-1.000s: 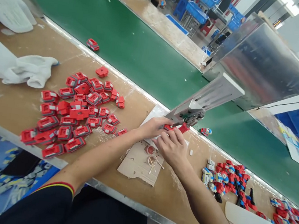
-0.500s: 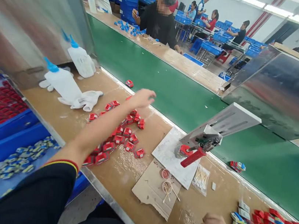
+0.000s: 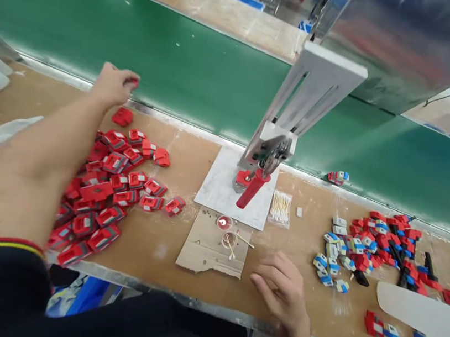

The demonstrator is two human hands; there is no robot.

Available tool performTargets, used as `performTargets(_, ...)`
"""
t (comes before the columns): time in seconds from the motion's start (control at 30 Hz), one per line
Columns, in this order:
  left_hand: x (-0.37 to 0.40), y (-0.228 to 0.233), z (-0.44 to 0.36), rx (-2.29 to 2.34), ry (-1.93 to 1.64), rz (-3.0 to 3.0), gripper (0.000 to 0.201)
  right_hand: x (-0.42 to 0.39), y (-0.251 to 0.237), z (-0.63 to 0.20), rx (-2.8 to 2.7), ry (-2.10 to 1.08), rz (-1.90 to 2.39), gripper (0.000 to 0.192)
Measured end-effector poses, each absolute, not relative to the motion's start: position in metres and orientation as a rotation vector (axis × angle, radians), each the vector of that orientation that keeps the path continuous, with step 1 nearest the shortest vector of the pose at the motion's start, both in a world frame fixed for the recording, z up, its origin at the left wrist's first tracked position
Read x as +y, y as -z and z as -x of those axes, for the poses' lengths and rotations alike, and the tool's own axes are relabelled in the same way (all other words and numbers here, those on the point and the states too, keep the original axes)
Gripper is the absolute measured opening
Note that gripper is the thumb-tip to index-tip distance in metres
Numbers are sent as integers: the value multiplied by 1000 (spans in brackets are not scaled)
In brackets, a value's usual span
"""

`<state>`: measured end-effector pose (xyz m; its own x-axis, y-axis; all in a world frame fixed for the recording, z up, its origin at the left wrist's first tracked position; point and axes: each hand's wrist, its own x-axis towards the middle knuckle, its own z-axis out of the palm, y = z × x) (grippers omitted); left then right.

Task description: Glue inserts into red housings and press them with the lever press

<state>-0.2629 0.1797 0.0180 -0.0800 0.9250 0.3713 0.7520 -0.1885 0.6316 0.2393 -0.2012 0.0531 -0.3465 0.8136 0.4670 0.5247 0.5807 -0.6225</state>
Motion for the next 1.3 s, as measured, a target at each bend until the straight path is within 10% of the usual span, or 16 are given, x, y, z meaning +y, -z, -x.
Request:
performTargets(0.13, 119, -28, 233, 1659, -1027, -2101, 83, -191, -46, -231, -2331, -445, 1092, 18)
performTargets(0.33, -60, -65, 92, 929, -1259, -2197, 35, -177, -37, -219, -2473, -345, 1037, 19)
performTargets(0.43, -110, -58, 39, 788, -1303, -1917, 63, -171, -31, -212, -2422, -296, 1082, 15)
performTargets(0.9, -125, -7, 21, 811, -1455, -1743, 30, -167, -61, -197, -1698, -339, 991, 34)
performTargets(1.3, -131, -7, 13, 711, -1565, -1872, 27, -162, -41, -168, -1388, -792, 876, 11)
